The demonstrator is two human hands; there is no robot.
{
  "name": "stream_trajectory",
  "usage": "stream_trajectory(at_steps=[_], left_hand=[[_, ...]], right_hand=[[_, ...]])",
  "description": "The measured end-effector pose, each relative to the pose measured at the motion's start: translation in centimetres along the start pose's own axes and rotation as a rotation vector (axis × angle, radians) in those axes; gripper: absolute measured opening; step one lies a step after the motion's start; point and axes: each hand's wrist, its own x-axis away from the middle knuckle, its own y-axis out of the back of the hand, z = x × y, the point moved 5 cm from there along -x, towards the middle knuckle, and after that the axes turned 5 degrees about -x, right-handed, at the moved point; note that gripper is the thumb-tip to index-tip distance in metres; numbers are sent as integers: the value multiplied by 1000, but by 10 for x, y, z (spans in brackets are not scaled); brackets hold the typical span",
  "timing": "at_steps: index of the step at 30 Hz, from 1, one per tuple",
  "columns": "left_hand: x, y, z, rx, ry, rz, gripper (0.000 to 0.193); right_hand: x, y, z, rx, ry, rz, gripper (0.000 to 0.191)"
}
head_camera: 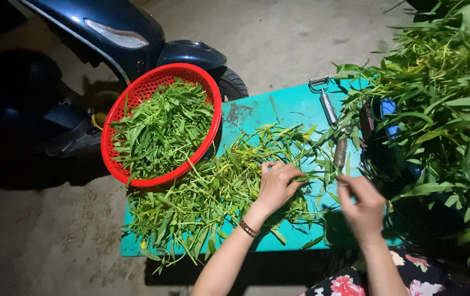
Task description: The person sits at a low teal table and picks edible leaves and tender tips from stalks of water spinach, placing the picked greens into a red perforated basket while discarding stems and yellowed pieces on the table. They gather and turn the pile of stalks to reach unprocessed portions.
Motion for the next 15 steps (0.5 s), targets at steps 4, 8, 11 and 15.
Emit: stream_trajectory(at_steps=[4,8,11,15], left_hand=[[5,-3,-3,-25,-40,32,8],[11,-8,-4,-75,-64,61,13],[14,-8,-5,-53,-48,101,14],[10,10,-7,-80,-21,9,31]], right_hand=[[2,-29,11,245,126,193,26],[6,-50,-11,336,6,298,15],[3,-47,-24,172,46,145,12],[-8,-19,-66,-443,-314,0,12]])
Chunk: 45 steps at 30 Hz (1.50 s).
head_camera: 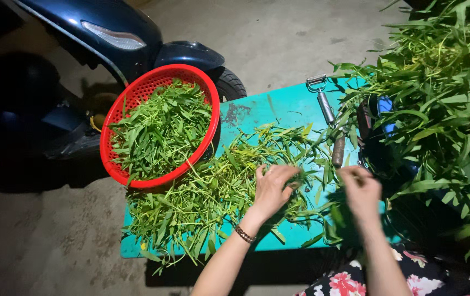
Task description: The person sits at a low teal table and picks edible leaves and tender tips from stalks of water spinach, placing the picked greens into a red perforated basket while discarding stems and yellowed pieces on the table. They gather and turn the pile of stalks to reach unprocessed portions.
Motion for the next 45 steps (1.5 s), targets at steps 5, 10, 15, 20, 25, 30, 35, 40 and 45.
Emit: stream_trajectory(at_steps=[5,10,15,20,25,30,35,40,45], left_hand=[[-11,19,10,144,-54,-14,52],[-70,-25,57,15,127,13,15],[-119,-80,72,-302,-116,-2,15],[-134,-86,82,-443,-163,75,10],[-130,-44,104,-214,-63,154,12],[-113,2,122,-361,-56,-7,26],[-102,9,156,-310,202,56,23],[-102,-23,167,-83,422,149,29],[-105,-37,165,-93,405,180,23]], right_hand=[[-4,42,-16,-553,-331,-209,8],[-1,27,-21,-483,-396,-114,13],[-2,25,-22,-347,-414,-110,17],[-1,24,-21,-259,-376,-143,18],[-2,20,-20,-471,-246,-166,9],[-2,18,-28,-370,-256,-115,8],[0,17,-26,-119,-165,-106,18],[3,13,-22,-86,-192,-51,25],[4,13,-17,-33,-232,-31,20]])
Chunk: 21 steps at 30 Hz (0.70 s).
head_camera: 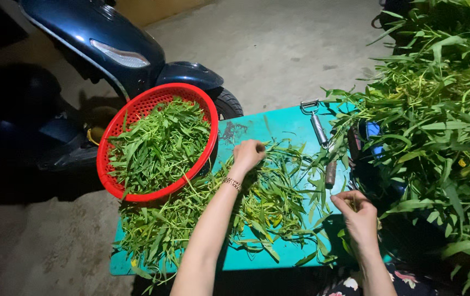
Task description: The person sits at a low teal table and picks edible leaves and tender tips from stalks of water spinach, placing the picked greens into a red perforated basket while discarding stems and yellowed pieces on the table. They gather and turn the pile of stalks to reach unprocessed portions.
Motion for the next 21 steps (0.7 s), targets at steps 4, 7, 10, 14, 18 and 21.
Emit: stream_trajectory(at_steps=[4,7,10,14,18,21], left_hand=[[7,24,15,150,61,-138,20],[14,47,26,347,77,-209,26],[25,53,23,690,-48,-125,23],[63,41,17,918,-19,6,21],[95,26,-4,1003,-8,36,23],[112,21,-20,1049,-9,40,23]], right_hand=[[3,0,4,-32,-17,-19,19],[4,-1,7,-8,-8,-16,18],[3,-4,7,-29,-1,-12,18],[4,-6,8,-95,23,-34,19],[8,-18,28,-140,82,10,16],[10,-41,59,-96,252,93,15]])
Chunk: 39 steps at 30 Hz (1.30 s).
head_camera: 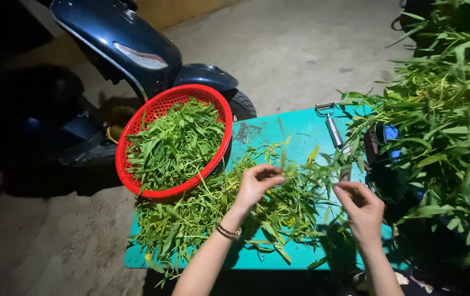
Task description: The person sits at a low teal table and picks edible leaves and tender tips from stalks of water spinach, placing the picked greens into a red perforated basket while discarding stems and yellowed pieces on the table. They gather and turn the pile of stalks to reach unprocessed portions.
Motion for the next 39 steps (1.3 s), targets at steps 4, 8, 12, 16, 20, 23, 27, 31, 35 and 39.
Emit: stream_trajectory(at_steps=[4,8,12,16,20,23,27,31,35,39], left_hand=[[13,-21,-6,42,-17,38,20],[16,-33,-4,49,-12,67,21],[19,-36,5,146,58,89,21],[20,-38,7,214,99,43,24],[28,-43,-9,13,5,112,31],[35,-47,-17,-177,-48,167,34],[37,-50,-11,-75,0,127,29],[28,-41,2,96,39,56,30],[23,-30,9,15,47,44,28],[29,-30,13,-29,64,61,26]], right_hand=[[-4,-38,29,282,140,115,14],[3,-64,50,604,500,230,29],[10,-65,45,770,530,254,33],[16,-59,41,839,537,273,35],[17,-57,37,833,582,231,29],[18,-54,29,710,586,180,25],[11,-34,-2,238,209,8,9],[-3,2,-29,-353,-255,-174,7],[-15,10,-26,-592,-277,-145,9],[-9,-14,-10,-257,-98,50,14]])
